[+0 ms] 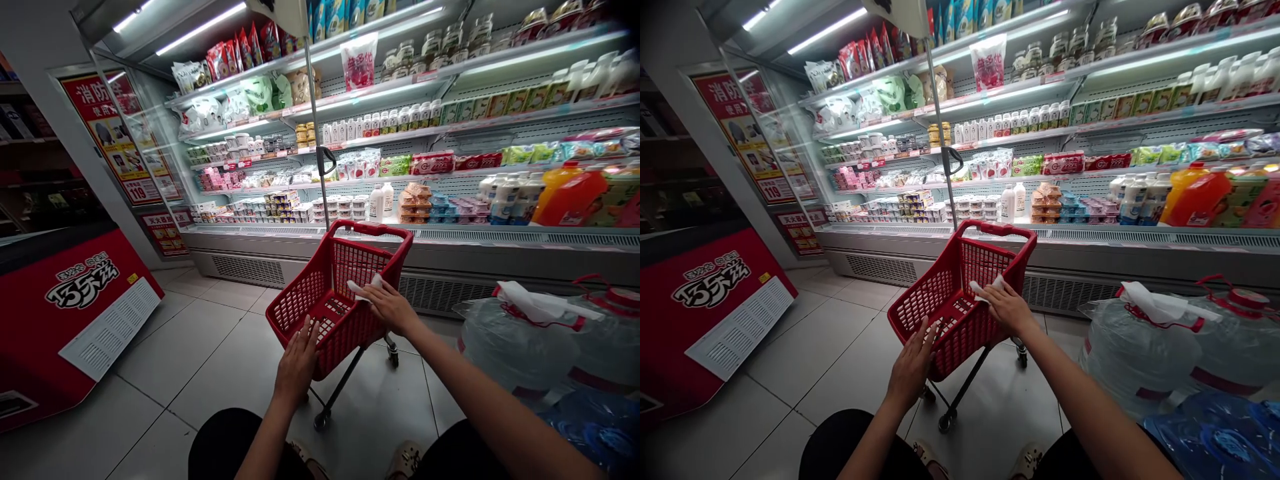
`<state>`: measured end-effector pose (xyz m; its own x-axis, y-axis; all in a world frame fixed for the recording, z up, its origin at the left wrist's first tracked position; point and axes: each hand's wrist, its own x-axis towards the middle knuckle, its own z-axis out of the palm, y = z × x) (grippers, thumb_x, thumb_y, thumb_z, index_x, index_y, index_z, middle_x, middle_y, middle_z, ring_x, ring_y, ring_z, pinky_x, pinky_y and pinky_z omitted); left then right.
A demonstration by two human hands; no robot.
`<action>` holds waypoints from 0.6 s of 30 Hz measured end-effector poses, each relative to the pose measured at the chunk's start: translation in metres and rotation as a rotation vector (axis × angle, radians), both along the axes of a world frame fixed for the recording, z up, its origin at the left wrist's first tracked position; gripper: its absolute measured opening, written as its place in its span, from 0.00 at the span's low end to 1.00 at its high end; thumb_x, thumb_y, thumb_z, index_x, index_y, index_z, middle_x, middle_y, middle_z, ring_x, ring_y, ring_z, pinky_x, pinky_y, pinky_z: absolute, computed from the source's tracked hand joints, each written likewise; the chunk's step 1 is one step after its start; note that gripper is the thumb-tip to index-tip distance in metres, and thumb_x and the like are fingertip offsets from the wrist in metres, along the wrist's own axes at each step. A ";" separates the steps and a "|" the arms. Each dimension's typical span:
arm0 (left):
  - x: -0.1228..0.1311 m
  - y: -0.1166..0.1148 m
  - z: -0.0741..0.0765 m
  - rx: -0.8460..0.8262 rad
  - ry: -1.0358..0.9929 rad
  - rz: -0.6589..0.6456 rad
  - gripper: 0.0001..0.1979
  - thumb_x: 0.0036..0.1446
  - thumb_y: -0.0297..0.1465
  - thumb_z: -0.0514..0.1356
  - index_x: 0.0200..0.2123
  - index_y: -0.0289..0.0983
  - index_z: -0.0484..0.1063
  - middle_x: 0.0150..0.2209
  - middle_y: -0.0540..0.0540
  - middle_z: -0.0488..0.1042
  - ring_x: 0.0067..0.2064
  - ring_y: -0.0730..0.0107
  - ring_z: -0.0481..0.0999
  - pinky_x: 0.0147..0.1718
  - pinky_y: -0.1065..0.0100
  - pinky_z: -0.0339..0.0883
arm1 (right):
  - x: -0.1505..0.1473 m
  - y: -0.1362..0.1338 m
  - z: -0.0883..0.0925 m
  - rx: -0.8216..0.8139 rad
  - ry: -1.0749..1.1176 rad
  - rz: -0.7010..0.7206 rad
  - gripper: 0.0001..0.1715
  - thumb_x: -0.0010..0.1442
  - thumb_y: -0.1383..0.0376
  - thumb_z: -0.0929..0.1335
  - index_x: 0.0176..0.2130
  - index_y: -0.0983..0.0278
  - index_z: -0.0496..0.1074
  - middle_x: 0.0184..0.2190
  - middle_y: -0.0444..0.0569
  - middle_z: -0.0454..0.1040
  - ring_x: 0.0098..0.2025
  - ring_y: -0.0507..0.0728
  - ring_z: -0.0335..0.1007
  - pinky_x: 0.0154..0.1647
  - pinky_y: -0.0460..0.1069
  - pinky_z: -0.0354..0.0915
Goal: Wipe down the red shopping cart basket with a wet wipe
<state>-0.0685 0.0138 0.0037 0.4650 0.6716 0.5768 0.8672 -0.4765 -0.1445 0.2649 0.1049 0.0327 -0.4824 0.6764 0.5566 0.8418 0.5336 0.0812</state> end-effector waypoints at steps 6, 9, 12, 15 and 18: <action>-0.032 0.006 0.013 0.036 0.020 0.067 0.35 0.73 0.27 0.47 0.77 0.42 0.35 0.76 0.45 0.50 0.75 0.61 0.53 0.72 0.52 0.53 | -0.031 -0.013 -0.013 0.049 0.027 -0.060 0.32 0.71 0.68 0.59 0.71 0.61 0.61 0.70 0.49 0.65 0.73 0.58 0.55 0.76 0.61 0.45; -0.011 0.014 0.017 0.029 -0.007 0.050 0.36 0.73 0.32 0.48 0.77 0.42 0.33 0.76 0.45 0.49 0.75 0.59 0.52 0.72 0.52 0.52 | -0.064 -0.030 -0.017 0.073 0.031 -0.013 0.33 0.71 0.67 0.59 0.72 0.64 0.58 0.73 0.50 0.59 0.75 0.59 0.51 0.76 0.60 0.46; 0.018 0.027 0.015 0.007 -0.063 0.032 0.38 0.74 0.35 0.48 0.77 0.39 0.29 0.76 0.42 0.48 0.75 0.58 0.53 0.71 0.52 0.55 | -0.079 -0.039 -0.012 0.077 -0.002 0.057 0.35 0.71 0.67 0.60 0.74 0.62 0.55 0.73 0.48 0.58 0.74 0.58 0.53 0.77 0.60 0.44; 0.026 0.038 0.011 0.004 -0.120 0.064 0.40 0.74 0.40 0.50 0.77 0.40 0.27 0.75 0.40 0.51 0.74 0.55 0.58 0.69 0.50 0.59 | -0.064 -0.041 0.001 0.085 -0.028 0.071 0.35 0.71 0.66 0.60 0.74 0.62 0.54 0.73 0.47 0.58 0.73 0.57 0.54 0.78 0.60 0.42; 0.006 0.046 0.010 -0.007 -0.097 0.025 0.39 0.74 0.41 0.50 0.77 0.44 0.29 0.75 0.45 0.54 0.73 0.57 0.60 0.69 0.51 0.58 | -0.027 -0.039 0.018 0.108 -0.034 -0.004 0.37 0.70 0.68 0.60 0.74 0.61 0.53 0.73 0.47 0.59 0.74 0.58 0.54 0.78 0.61 0.41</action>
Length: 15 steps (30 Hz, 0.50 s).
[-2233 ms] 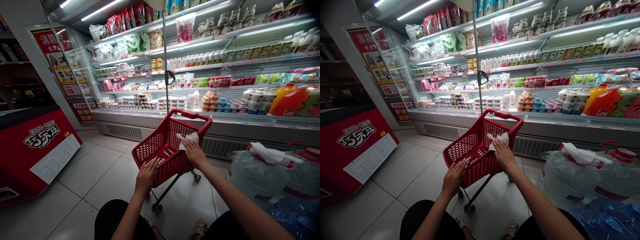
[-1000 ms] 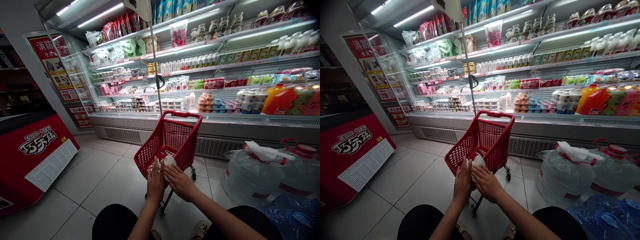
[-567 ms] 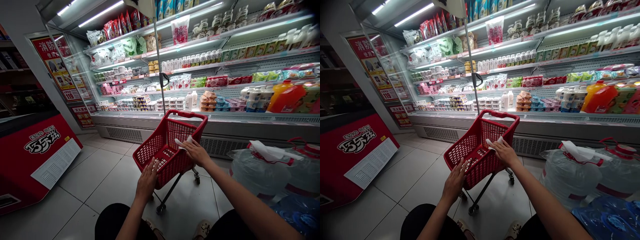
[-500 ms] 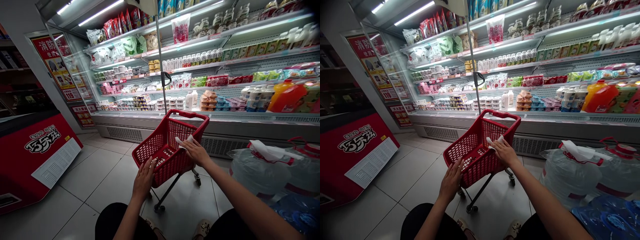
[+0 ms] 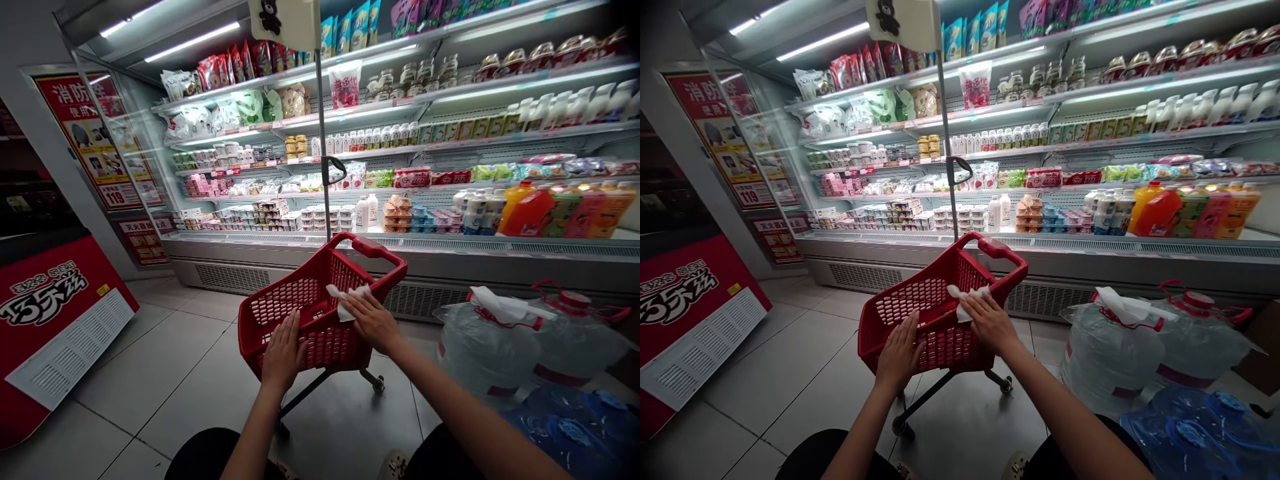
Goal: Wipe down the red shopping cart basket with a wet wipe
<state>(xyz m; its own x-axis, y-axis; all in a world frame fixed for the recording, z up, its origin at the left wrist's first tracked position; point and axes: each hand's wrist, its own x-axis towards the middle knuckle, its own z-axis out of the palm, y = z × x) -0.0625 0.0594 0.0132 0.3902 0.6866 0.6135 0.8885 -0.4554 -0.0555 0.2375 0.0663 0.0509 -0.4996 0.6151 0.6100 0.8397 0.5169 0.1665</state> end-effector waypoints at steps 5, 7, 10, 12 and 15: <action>-0.034 0.007 0.004 -0.030 0.004 -0.020 0.37 0.74 0.44 0.48 0.77 0.46 0.32 0.73 0.46 0.58 0.72 0.58 0.62 0.69 0.51 0.58 | 0.059 0.001 0.027 0.053 0.021 -0.156 0.37 0.70 0.70 0.59 0.74 0.60 0.53 0.71 0.50 0.63 0.72 0.59 0.57 0.77 0.62 0.43; -0.035 0.009 0.006 -0.045 -0.023 0.020 0.37 0.73 0.46 0.48 0.77 0.45 0.35 0.72 0.44 0.60 0.72 0.56 0.62 0.69 0.49 0.58 | 0.066 0.001 0.031 0.065 0.051 -0.206 0.35 0.70 0.69 0.59 0.73 0.62 0.56 0.70 0.52 0.63 0.72 0.60 0.56 0.76 0.62 0.45; -0.015 0.012 0.010 -0.074 -0.049 0.029 0.37 0.73 0.47 0.49 0.77 0.42 0.39 0.72 0.41 0.61 0.72 0.55 0.62 0.70 0.48 0.56 | 0.050 -0.002 0.026 0.068 0.078 -0.203 0.34 0.69 0.69 0.59 0.72 0.64 0.59 0.71 0.53 0.63 0.73 0.61 0.54 0.76 0.61 0.47; 0.012 0.015 0.015 -0.089 -0.041 -0.048 0.36 0.73 0.45 0.49 0.77 0.43 0.39 0.73 0.42 0.60 0.73 0.57 0.60 0.71 0.49 0.54 | 0.030 -0.005 0.020 0.058 0.068 -0.164 0.34 0.69 0.69 0.60 0.71 0.65 0.60 0.70 0.53 0.64 0.73 0.62 0.54 0.76 0.61 0.48; 0.059 0.017 0.023 -0.107 -0.041 -0.185 0.36 0.73 0.44 0.51 0.77 0.43 0.39 0.74 0.43 0.55 0.74 0.58 0.56 0.72 0.50 0.51 | 0.007 -0.011 0.016 0.031 0.021 -0.090 0.34 0.68 0.69 0.60 0.71 0.64 0.61 0.71 0.51 0.63 0.73 0.60 0.54 0.76 0.60 0.49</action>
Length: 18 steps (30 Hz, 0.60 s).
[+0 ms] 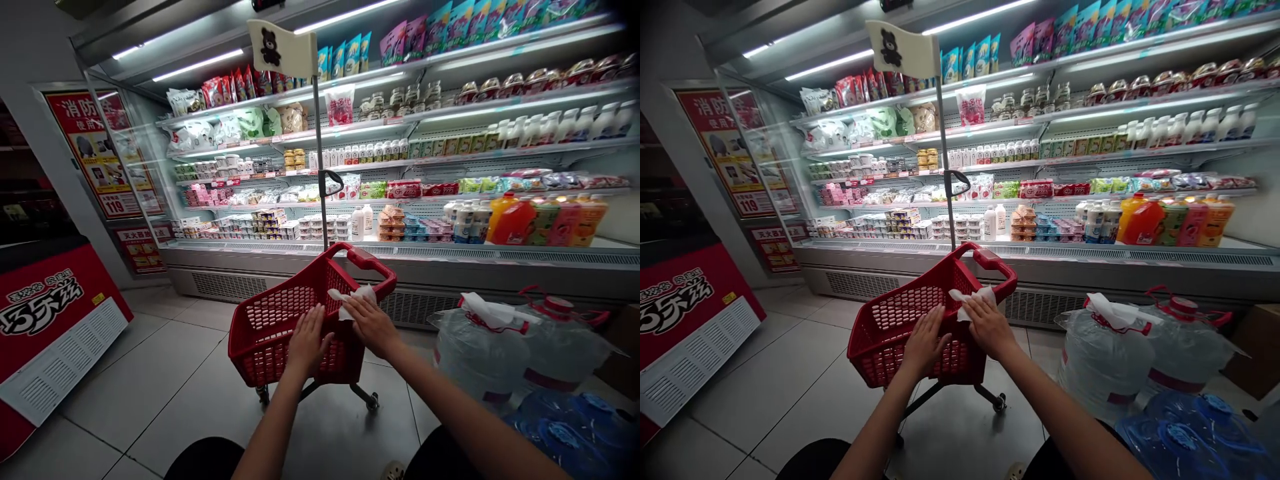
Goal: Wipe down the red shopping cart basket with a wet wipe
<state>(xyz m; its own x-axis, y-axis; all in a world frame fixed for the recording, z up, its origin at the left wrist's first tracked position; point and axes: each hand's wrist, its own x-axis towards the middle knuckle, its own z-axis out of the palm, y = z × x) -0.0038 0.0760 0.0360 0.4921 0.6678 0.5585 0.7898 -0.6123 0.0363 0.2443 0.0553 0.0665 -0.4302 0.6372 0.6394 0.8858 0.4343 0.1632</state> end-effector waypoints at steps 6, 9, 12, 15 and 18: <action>0.033 -0.007 -0.001 -0.082 -0.065 -0.074 0.36 0.72 0.40 0.52 0.77 0.45 0.38 0.75 0.45 0.54 0.75 0.59 0.54 0.72 0.48 0.51 | 0.041 -0.009 0.011 0.025 -0.083 0.022 0.40 0.68 0.71 0.59 0.75 0.58 0.50 0.72 0.45 0.60 0.73 0.57 0.55 0.77 0.61 0.45; 0.028 -0.013 -0.003 -0.099 -0.074 -0.099 0.37 0.72 0.40 0.53 0.76 0.46 0.39 0.74 0.46 0.56 0.75 0.59 0.54 0.73 0.50 0.49 | 0.093 -0.008 0.020 0.058 -0.032 -0.146 0.40 0.69 0.70 0.57 0.76 0.58 0.48 0.72 0.48 0.60 0.73 0.58 0.56 0.76 0.62 0.47; 0.028 -0.018 -0.004 -0.102 -0.091 -0.106 0.39 0.71 0.41 0.55 0.76 0.45 0.37 0.75 0.45 0.55 0.75 0.57 0.53 0.73 0.49 0.48 | 0.136 -0.004 0.035 0.107 0.093 -0.342 0.38 0.71 0.68 0.55 0.76 0.60 0.45 0.71 0.51 0.62 0.72 0.59 0.58 0.74 0.64 0.52; 0.030 -0.020 -0.004 -0.116 -0.108 -0.108 0.41 0.69 0.42 0.56 0.77 0.46 0.36 0.75 0.44 0.55 0.75 0.55 0.53 0.73 0.47 0.48 | 0.146 0.002 0.046 0.157 0.165 -0.389 0.37 0.73 0.66 0.54 0.77 0.60 0.43 0.74 0.51 0.56 0.75 0.59 0.52 0.74 0.63 0.50; 0.030 -0.021 -0.002 -0.131 -0.117 -0.116 0.43 0.68 0.41 0.58 0.76 0.46 0.36 0.74 0.43 0.55 0.75 0.54 0.52 0.73 0.47 0.47 | 0.120 0.008 0.038 0.116 0.114 -0.278 0.38 0.72 0.66 0.54 0.77 0.58 0.43 0.75 0.48 0.54 0.76 0.59 0.47 0.75 0.62 0.49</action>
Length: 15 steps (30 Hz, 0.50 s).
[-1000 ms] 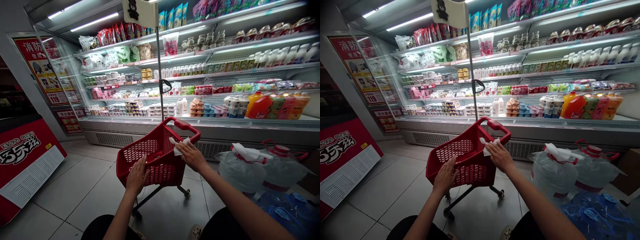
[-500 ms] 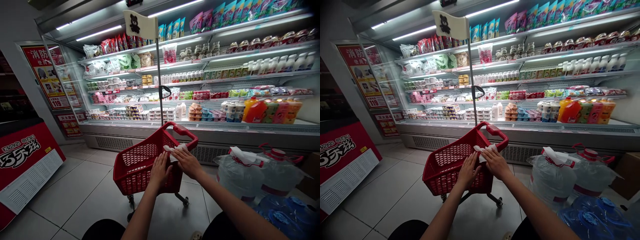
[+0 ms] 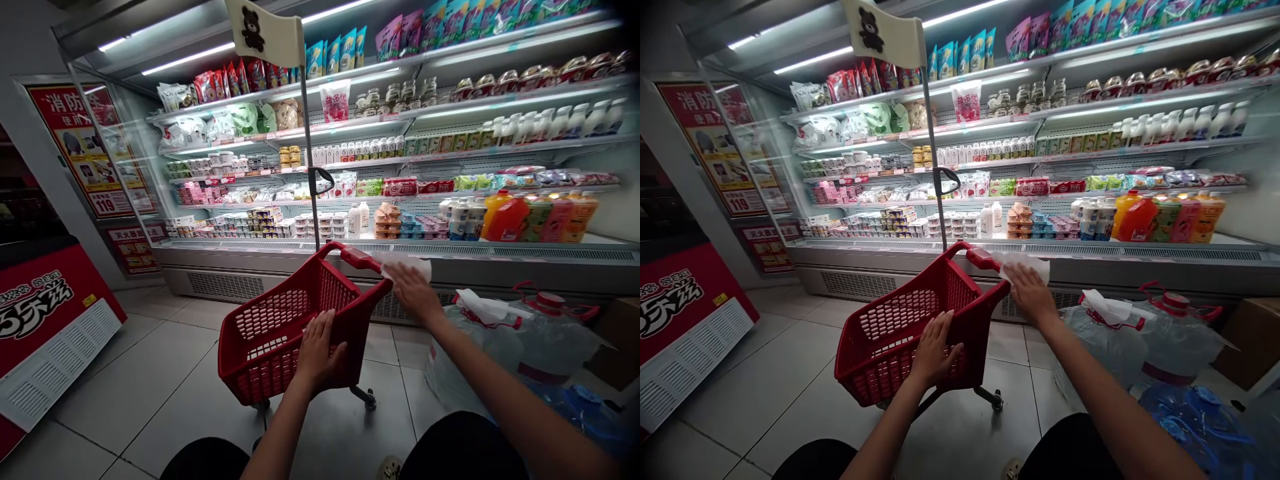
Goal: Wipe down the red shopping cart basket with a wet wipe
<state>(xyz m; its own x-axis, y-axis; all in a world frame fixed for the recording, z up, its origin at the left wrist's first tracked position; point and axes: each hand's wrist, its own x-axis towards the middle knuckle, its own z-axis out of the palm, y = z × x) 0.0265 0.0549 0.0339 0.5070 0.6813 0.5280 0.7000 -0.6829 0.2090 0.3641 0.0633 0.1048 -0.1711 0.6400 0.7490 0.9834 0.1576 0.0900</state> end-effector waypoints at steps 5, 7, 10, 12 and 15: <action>-0.002 -0.002 0.002 -0.019 -0.006 -0.020 0.44 0.66 0.39 0.60 0.76 0.44 0.39 0.74 0.43 0.56 0.75 0.55 0.53 0.73 0.47 0.47 | -0.077 -0.005 -0.035 -0.070 -0.043 0.206 0.39 0.71 0.68 0.56 0.77 0.58 0.45 0.73 0.47 0.59 0.76 0.59 0.46 0.76 0.62 0.48; -0.004 -0.004 0.002 -0.021 -0.018 -0.014 0.43 0.66 0.39 0.60 0.76 0.44 0.40 0.74 0.42 0.57 0.75 0.54 0.54 0.72 0.46 0.48 | -0.095 -0.011 -0.040 -0.105 -0.091 0.311 0.40 0.70 0.68 0.57 0.76 0.57 0.45 0.73 0.44 0.59 0.75 0.58 0.48 0.77 0.62 0.45; -0.007 -0.007 0.002 -0.030 -0.032 -0.017 0.41 0.67 0.37 0.59 0.76 0.45 0.42 0.73 0.42 0.58 0.74 0.54 0.56 0.71 0.46 0.50 | -0.087 -0.014 -0.035 -0.141 -0.132 0.397 0.40 0.69 0.69 0.58 0.76 0.54 0.48 0.72 0.41 0.61 0.74 0.56 0.52 0.77 0.60 0.43; -0.010 -0.010 0.002 -0.042 -0.029 -0.025 0.40 0.66 0.36 0.59 0.76 0.45 0.43 0.73 0.42 0.58 0.74 0.54 0.56 0.71 0.47 0.51 | -0.063 -0.007 -0.026 -0.132 -0.092 0.360 0.38 0.69 0.69 0.58 0.74 0.54 0.53 0.71 0.42 0.63 0.73 0.56 0.54 0.77 0.61 0.43; -0.011 -0.013 0.003 -0.053 -0.028 -0.023 0.41 0.66 0.36 0.59 0.76 0.45 0.43 0.73 0.43 0.58 0.74 0.54 0.56 0.72 0.48 0.49 | -0.024 0.010 -0.015 -0.112 0.081 0.257 0.33 0.72 0.66 0.55 0.71 0.56 0.61 0.69 0.45 0.66 0.73 0.58 0.54 0.75 0.61 0.49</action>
<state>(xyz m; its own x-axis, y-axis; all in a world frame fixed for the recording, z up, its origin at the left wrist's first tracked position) 0.0154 0.0421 0.0369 0.5081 0.6972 0.5057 0.6777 -0.6860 0.2650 0.3397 0.0737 0.0893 -0.2813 0.6627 0.6940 0.9131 0.4073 -0.0188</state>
